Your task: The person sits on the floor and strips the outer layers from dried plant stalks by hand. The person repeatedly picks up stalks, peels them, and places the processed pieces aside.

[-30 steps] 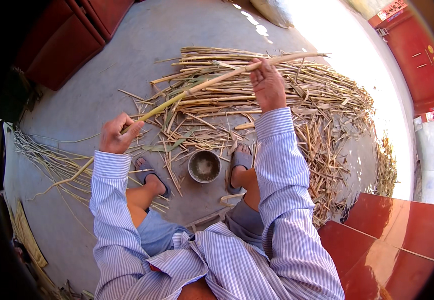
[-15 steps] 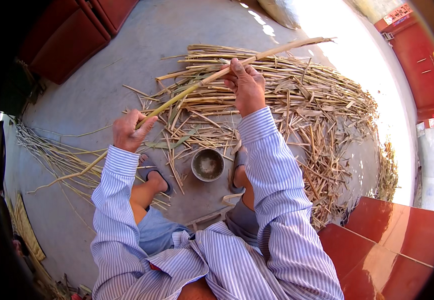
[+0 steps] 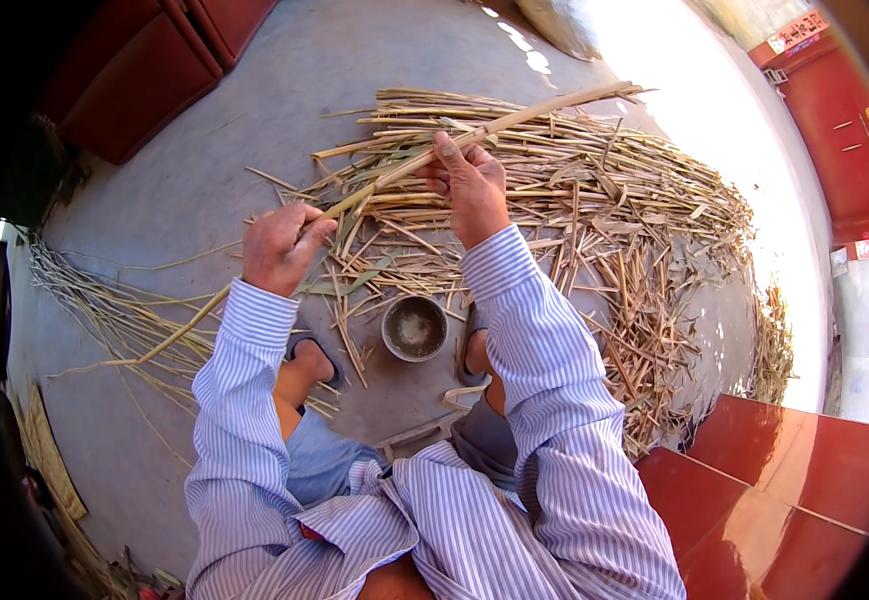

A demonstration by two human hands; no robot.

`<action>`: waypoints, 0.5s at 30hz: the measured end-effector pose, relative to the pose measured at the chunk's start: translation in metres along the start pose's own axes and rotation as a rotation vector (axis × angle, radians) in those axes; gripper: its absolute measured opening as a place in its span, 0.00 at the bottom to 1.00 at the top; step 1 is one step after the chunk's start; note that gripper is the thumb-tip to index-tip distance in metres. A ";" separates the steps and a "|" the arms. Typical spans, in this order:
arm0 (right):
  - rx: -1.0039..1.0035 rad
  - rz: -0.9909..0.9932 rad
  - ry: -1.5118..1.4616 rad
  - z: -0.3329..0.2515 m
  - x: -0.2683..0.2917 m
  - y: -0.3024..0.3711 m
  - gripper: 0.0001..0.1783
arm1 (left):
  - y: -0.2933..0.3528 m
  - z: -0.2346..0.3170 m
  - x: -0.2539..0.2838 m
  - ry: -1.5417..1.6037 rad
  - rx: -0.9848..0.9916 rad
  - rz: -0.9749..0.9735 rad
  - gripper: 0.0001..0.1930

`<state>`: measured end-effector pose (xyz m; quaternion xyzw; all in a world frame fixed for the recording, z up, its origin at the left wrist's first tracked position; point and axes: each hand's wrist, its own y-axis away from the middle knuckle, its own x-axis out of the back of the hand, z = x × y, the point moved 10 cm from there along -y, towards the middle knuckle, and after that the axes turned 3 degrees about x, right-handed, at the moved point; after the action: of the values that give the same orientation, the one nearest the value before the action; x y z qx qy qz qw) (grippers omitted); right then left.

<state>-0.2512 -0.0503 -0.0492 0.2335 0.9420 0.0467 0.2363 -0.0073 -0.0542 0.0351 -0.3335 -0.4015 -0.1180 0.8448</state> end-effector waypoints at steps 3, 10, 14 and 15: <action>0.062 0.015 -0.072 -0.020 0.015 -0.007 0.12 | 0.002 -0.004 0.005 0.047 0.092 0.026 0.13; 0.183 0.242 -0.116 -0.067 0.118 -0.039 0.10 | 0.020 -0.013 0.013 0.112 0.121 -0.071 0.13; 0.135 0.062 -0.248 -0.066 0.134 -0.048 0.08 | 0.022 -0.008 0.012 0.089 0.043 -0.094 0.17; 0.108 -0.050 -0.292 -0.059 0.113 -0.046 0.09 | 0.023 -0.013 0.015 0.029 0.038 -0.076 0.18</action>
<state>-0.3859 -0.0371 -0.0543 0.2265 0.9044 -0.0444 0.3590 0.0206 -0.0449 0.0297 -0.3003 -0.4038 -0.1473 0.8515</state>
